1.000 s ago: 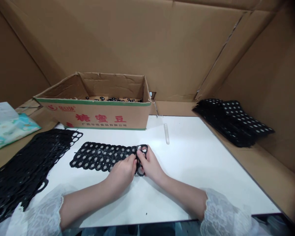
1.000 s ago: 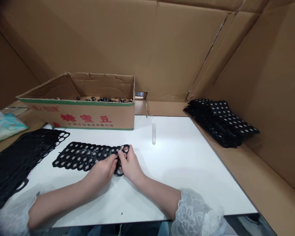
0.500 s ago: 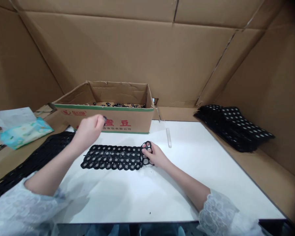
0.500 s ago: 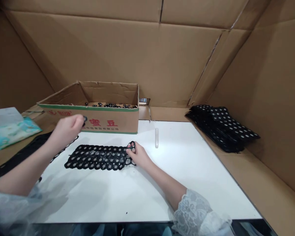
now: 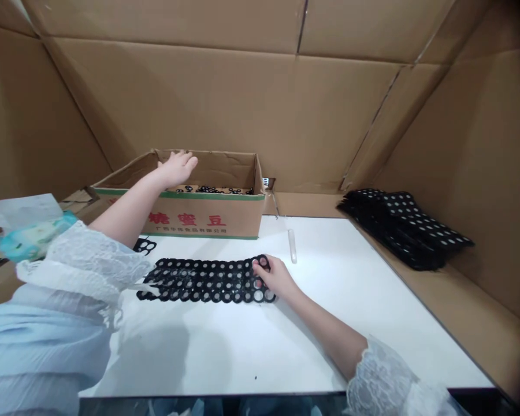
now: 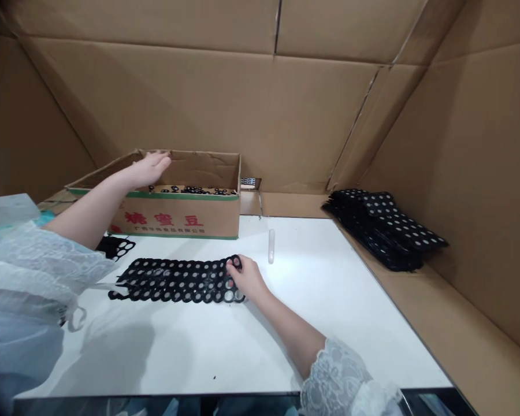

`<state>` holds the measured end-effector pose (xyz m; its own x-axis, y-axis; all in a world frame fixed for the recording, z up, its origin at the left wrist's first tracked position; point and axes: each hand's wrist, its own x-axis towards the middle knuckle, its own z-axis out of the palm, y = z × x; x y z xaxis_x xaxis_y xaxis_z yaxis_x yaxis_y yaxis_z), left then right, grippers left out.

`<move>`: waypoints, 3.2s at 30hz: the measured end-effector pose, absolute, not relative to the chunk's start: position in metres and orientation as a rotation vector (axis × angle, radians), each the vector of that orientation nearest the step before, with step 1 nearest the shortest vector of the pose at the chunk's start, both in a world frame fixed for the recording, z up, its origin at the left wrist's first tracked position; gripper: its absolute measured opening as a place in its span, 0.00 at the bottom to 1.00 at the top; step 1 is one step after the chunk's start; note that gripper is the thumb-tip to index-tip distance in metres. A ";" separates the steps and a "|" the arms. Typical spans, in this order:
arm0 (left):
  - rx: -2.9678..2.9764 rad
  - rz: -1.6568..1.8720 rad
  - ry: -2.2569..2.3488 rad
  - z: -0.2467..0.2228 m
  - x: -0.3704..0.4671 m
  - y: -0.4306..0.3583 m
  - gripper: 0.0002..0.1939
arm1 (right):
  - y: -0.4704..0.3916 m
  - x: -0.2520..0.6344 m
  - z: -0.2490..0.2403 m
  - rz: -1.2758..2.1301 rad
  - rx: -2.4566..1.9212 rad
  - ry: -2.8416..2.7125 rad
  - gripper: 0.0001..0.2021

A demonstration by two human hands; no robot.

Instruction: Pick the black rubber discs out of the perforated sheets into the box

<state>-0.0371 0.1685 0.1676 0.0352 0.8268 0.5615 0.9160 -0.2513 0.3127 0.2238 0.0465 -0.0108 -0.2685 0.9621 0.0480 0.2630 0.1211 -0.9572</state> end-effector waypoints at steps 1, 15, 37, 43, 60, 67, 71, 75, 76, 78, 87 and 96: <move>-2.149 -0.981 -1.820 0.165 -0.033 0.159 0.23 | 0.047 0.223 -0.011 1.237 -1.225 -1.613 0.08; -2.931 -0.599 -1.931 0.032 0.051 0.006 0.15 | 0.021 0.207 0.010 1.672 -1.036 -1.368 0.10; -2.847 -0.531 -1.982 0.030 0.052 -0.010 0.13 | 0.012 0.195 -0.002 1.624 -1.106 -1.320 0.09; -2.962 -0.801 -2.172 0.028 0.045 0.000 0.11 | 0.008 0.194 -0.001 1.648 -1.129 -1.321 0.07; -3.022 -0.828 -2.203 0.035 0.055 -0.026 0.08 | 0.003 0.196 0.003 1.755 -1.095 -1.317 0.12; -3.264 -0.903 -2.252 0.031 0.052 -0.023 0.06 | 0.009 0.206 0.009 1.856 -1.025 -1.450 0.18; -3.423 -1.006 -2.409 0.032 0.038 -0.007 0.07 | 0.013 0.212 0.016 1.897 -1.098 -1.431 0.11; -2.677 -1.159 -2.428 0.042 0.010 0.017 0.08 | 0.015 0.214 0.020 1.832 -1.293 -1.362 0.07; -2.493 -1.167 -2.395 0.045 0.005 0.021 0.09 | 0.016 0.214 0.021 1.851 -1.292 -1.376 0.07; -2.433 -1.093 -2.333 0.048 0.005 0.022 0.10 | 0.017 0.216 0.023 1.945 -1.192 -1.448 0.10; -2.972 -0.854 -2.285 0.034 0.049 -0.023 0.11 | 0.011 0.208 0.016 1.797 -0.996 -1.327 0.19; -3.134 -0.956 -2.333 0.027 0.057 -0.029 0.09 | 0.001 0.197 0.014 1.644 -1.012 -1.311 0.16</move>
<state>0.0566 -0.0292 0.0273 0.3572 0.9228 -0.1443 0.5561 -0.0860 0.8267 0.1972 0.0009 0.0143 -0.3729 0.9213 -0.1104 -0.0978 -0.1573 -0.9827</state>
